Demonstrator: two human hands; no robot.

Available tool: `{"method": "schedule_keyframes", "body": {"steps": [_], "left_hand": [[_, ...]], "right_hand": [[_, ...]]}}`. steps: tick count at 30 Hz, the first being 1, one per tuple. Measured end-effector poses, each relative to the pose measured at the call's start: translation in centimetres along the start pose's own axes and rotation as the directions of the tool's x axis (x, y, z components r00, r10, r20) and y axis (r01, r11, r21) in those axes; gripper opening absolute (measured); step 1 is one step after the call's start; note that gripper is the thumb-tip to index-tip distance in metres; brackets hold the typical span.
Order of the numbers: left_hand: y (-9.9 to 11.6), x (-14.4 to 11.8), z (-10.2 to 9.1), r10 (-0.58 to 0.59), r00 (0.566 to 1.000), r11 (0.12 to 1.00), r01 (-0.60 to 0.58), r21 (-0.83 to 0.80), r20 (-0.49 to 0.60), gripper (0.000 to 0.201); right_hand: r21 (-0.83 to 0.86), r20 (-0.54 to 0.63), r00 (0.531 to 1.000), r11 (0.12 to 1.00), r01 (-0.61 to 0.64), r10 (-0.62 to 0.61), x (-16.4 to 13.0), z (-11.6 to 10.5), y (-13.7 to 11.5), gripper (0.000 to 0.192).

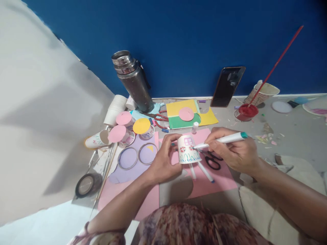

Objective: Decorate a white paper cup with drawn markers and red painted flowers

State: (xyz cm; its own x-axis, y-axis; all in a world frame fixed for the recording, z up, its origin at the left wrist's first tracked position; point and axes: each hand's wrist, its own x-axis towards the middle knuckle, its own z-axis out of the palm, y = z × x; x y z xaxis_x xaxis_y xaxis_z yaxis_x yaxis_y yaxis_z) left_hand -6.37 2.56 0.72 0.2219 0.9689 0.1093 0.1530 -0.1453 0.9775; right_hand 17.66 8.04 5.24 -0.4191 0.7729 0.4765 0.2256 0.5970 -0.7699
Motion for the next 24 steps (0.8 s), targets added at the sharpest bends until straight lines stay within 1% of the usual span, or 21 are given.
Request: {"method": "schedule_keyframes", "body": {"steps": [6,12,20,24], "left_hand": [[-0.22,0.04,-0.05,0.011,1.0,1.0,-0.011,0.002,0.0,0.074],[-0.11,0.09,-0.1,0.015,1.0,1.0,-0.016,0.008,0.025,0.074],[0.32,0.0,-0.14,0.005,0.999,0.999,-0.007,0.047,0.049,0.076],[0.31,0.07,-0.14,0.008,0.998,0.999,-0.01,0.041,0.055,0.076]], "right_hand": [[-0.005,0.015,1.0,1.0,0.011,-0.011,0.0,-0.1,0.13,0.015],[0.0,-0.04,0.999,1.0,0.029,-0.029,-0.07,-0.07,0.15,0.014],[0.018,0.026,0.999,1.0,0.019,-0.02,0.07,0.04,-0.13,0.015],[0.021,0.018,0.999,0.999,0.036,-0.036,0.13,0.02,-0.08,0.014]]}}
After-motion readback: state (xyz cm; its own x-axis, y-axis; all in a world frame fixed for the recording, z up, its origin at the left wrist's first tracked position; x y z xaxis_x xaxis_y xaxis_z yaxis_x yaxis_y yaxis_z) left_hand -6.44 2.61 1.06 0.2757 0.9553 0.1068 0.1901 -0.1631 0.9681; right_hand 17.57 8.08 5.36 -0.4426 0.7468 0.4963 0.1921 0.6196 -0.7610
